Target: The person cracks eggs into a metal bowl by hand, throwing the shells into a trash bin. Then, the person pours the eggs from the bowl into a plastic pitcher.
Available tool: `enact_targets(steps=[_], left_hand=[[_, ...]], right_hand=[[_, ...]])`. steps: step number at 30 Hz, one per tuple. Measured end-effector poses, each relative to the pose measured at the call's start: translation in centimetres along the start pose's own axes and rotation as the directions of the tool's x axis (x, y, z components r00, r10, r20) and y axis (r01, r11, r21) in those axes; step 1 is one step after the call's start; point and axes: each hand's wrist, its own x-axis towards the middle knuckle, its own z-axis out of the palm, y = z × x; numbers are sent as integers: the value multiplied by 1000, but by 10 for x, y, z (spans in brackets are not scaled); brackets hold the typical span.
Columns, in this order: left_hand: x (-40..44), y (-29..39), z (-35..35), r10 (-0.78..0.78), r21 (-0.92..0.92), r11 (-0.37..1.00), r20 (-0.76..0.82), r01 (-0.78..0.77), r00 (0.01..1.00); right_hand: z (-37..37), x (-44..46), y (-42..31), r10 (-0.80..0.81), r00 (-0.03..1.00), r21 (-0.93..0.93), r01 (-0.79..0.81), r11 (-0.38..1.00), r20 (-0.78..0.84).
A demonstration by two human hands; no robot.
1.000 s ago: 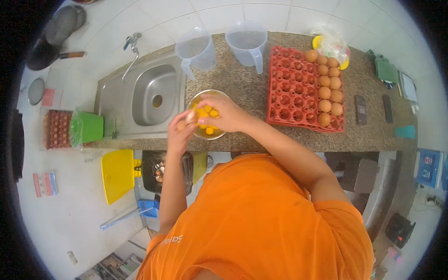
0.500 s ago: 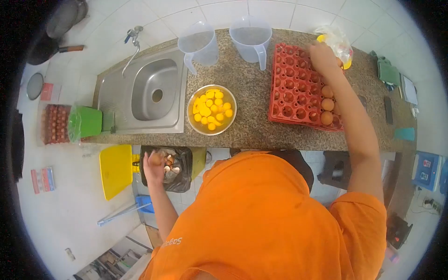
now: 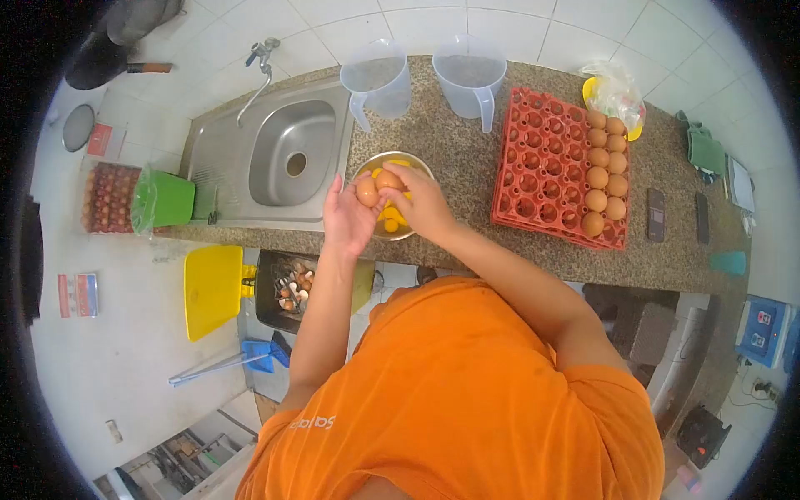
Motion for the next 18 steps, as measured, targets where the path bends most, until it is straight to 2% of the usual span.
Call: enact_targets(steps=[1, 3, 5, 7, 8, 9, 10, 14, 17, 18], left_hand=[[1, 1, -7, -2, 57, 998, 9, 2, 1000], [1, 0, -13, -12, 177, 984, -13, 14, 1000], [2, 1, -8, -15, 303, 953, -66, 34, 998], [2, -2, -9, 17, 573, 819, 14, -22, 1000], [2, -2, -9, 24, 689, 723, 57, -56, 998], [5, -3, -14, 33, 748, 653, 126, -117, 992], [9, -5, -20, 34, 797, 577, 194, -178, 980], [19, -2, -34, -49, 872, 361, 372, -331, 927], [31, 2, -38, -217, 895, 438, 199, -86, 956], [38, -3, -45, -150, 894, 396, 288, -209, 946]], right_hand=[[0, 3, 5, 101, 995, 194, -102, 976, 19], [-4, 9, 11, 284, 951, 541, -303, 785, 120], [-16, 10, 10, 409, 875, 652, -471, 594, 259], [-21, 15, 14, 452, 797, 756, -567, 327, 402], [-21, 17, 15, 341, 876, 584, -482, 653, 341], [-22, 19, 12, 205, 926, 340, -313, 887, 318], [-23, 20, 10, 62, 939, 59, -87, 994, 337], [-33, 35, 6, -59, 911, -15, 71, 997, 408], [-27, 33, 24, -157, 913, -3, 170, 985, 377], [-26, 32, 29, -166, 917, 0, 178, 984, 363]])
